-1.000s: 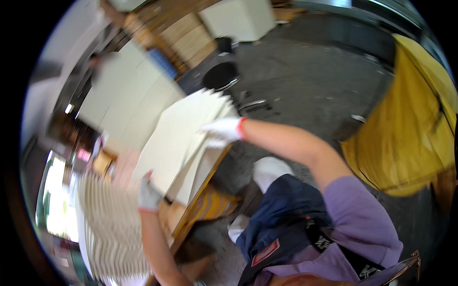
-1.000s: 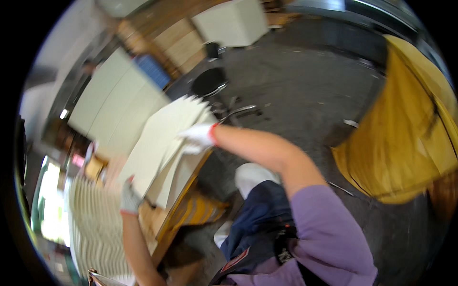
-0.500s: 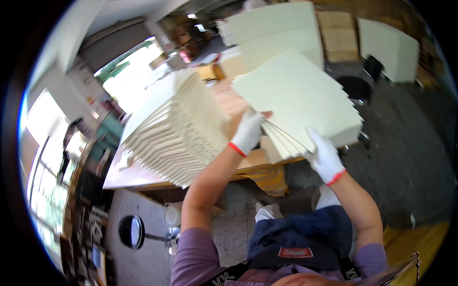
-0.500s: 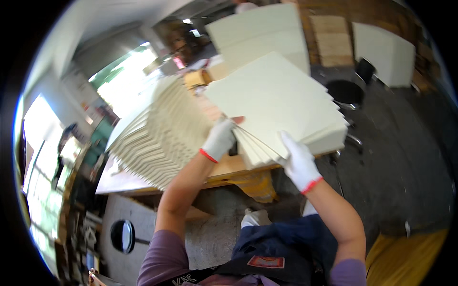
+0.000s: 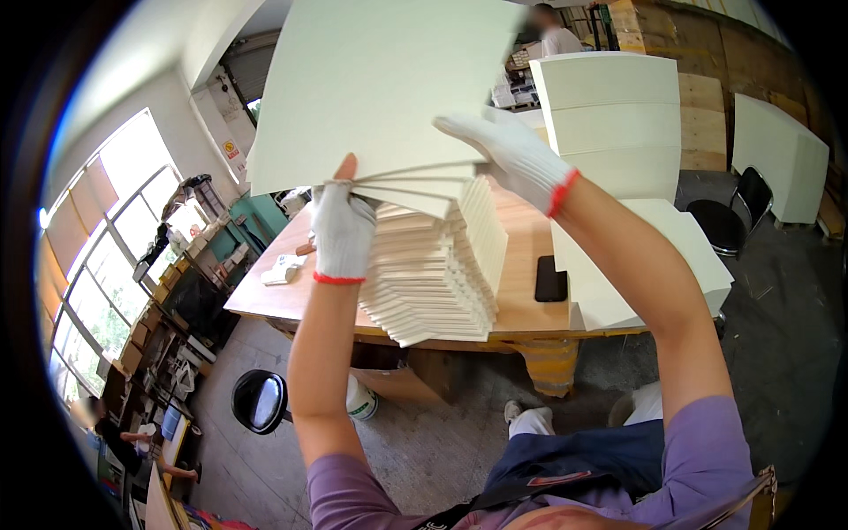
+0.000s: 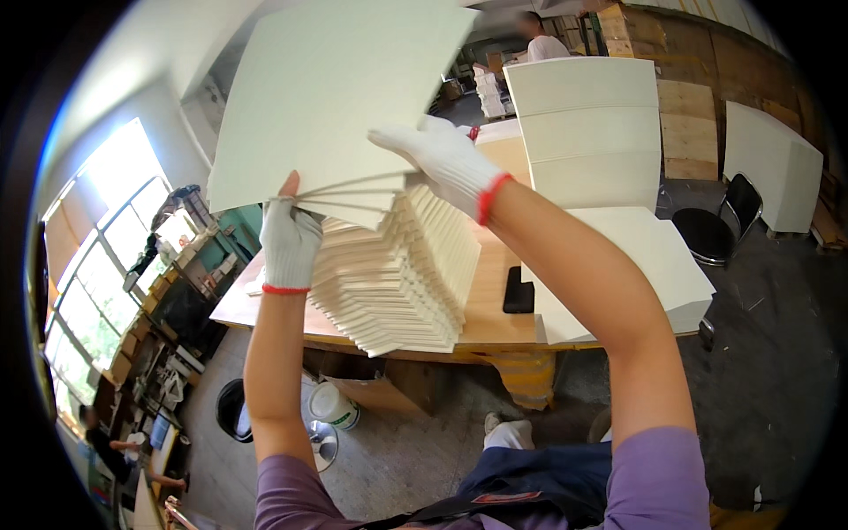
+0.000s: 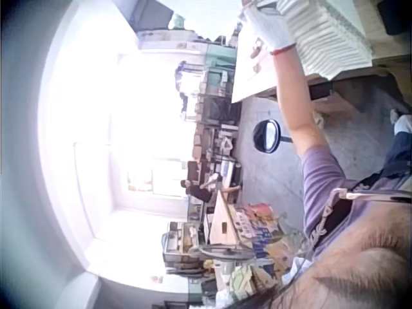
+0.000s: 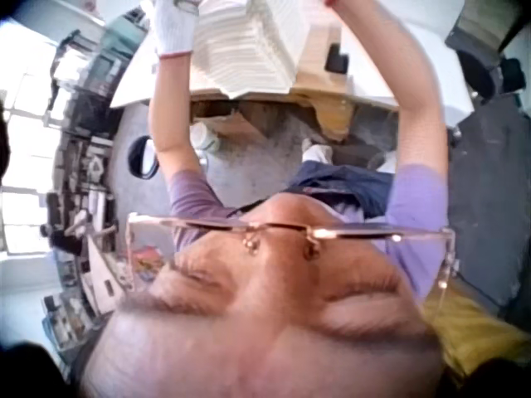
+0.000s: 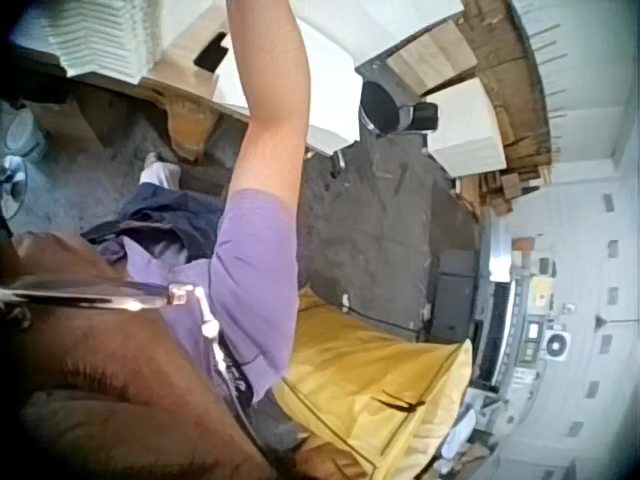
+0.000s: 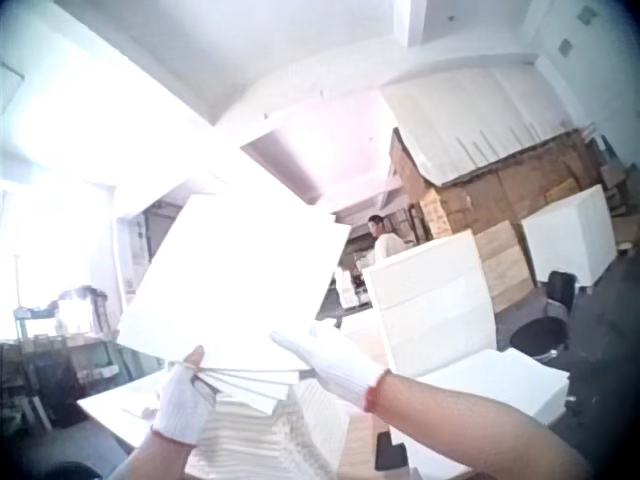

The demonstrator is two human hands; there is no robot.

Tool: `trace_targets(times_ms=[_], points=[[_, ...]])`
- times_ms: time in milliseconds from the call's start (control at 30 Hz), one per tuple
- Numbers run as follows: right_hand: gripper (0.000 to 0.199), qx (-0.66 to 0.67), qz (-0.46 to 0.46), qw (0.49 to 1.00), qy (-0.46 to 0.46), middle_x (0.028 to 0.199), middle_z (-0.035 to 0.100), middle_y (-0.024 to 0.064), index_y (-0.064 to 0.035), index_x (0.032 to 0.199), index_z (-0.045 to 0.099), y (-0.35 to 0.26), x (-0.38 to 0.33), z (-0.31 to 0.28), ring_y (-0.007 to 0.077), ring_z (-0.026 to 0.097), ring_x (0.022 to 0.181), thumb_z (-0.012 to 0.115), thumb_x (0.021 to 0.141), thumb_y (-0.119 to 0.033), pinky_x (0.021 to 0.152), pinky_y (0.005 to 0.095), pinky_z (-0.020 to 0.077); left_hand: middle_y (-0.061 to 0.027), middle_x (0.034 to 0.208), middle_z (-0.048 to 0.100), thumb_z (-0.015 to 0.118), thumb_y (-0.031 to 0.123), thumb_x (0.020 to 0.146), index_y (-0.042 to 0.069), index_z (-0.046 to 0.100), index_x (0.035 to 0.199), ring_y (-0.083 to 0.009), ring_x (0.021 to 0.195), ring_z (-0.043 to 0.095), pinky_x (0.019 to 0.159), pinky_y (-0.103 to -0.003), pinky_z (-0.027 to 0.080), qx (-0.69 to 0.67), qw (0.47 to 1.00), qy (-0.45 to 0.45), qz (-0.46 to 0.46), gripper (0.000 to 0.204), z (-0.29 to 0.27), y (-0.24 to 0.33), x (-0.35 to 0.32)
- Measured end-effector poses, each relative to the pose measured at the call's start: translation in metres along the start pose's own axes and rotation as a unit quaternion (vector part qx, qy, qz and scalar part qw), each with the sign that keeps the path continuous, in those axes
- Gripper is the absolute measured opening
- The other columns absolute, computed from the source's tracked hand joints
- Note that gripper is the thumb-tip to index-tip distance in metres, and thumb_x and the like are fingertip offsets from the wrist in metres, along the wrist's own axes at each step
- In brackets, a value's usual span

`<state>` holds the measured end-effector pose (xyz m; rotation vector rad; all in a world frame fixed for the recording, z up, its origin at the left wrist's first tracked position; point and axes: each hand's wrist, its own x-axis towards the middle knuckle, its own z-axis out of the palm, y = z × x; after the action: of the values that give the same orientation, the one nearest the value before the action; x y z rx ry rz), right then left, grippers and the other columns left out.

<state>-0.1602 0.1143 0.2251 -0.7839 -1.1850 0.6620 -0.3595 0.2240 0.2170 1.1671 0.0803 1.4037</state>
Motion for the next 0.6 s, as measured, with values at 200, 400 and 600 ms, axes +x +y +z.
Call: trace_targets(times_ms=[200,400,600], points=[[0.044,0.047,0.116,0.992,0.014,0.122,0.062,0.0105,-0.0009,0.120,0.061,0.041,0.095,0.022,0.0213,0.063,0.104,0.075,0.087,-0.027,0.086,0.0390,0.0553,-0.0229,0.125,0.052,0.044,0.003,0.097,-0.004,0.045,0.121,-0.0397,0.114,0.057,0.091,-0.056,0.054,-0.045,0.993,0.088,-0.059,0.025,-0.026,-0.009,0.056],[0.051,0.079,0.218,0.970,-0.073,0.120,0.061,0.0178,-0.0008,0.126,0.054,0.063,0.101,0.010,0.0288,0.064,0.107,0.063,0.094,-0.039,0.084,0.0396,0.0579,-0.0237,0.131,0.041,0.046,0.003,0.096,-0.002,0.034,0.124,-0.0452,0.121,0.049,0.101,-0.064,0.046,0.416,0.887,-0.190,-0.058,0.031,-0.224,-0.064,0.165],[0.070,-0.001,0.275,0.961,-0.024,0.107,0.065,0.0199,0.0001,0.137,0.046,0.056,-0.006,-0.070,0.0233,0.065,0.088,0.049,0.096,-0.056,0.068,0.0331,0.0553,-0.0173,0.150,0.035,0.049,0.026,0.100,0.003,0.039,0.141,-0.0299,0.140,0.030,0.111,-0.037,0.034,0.208,0.950,-0.057,-0.225,0.048,-0.138,-0.083,0.105]])
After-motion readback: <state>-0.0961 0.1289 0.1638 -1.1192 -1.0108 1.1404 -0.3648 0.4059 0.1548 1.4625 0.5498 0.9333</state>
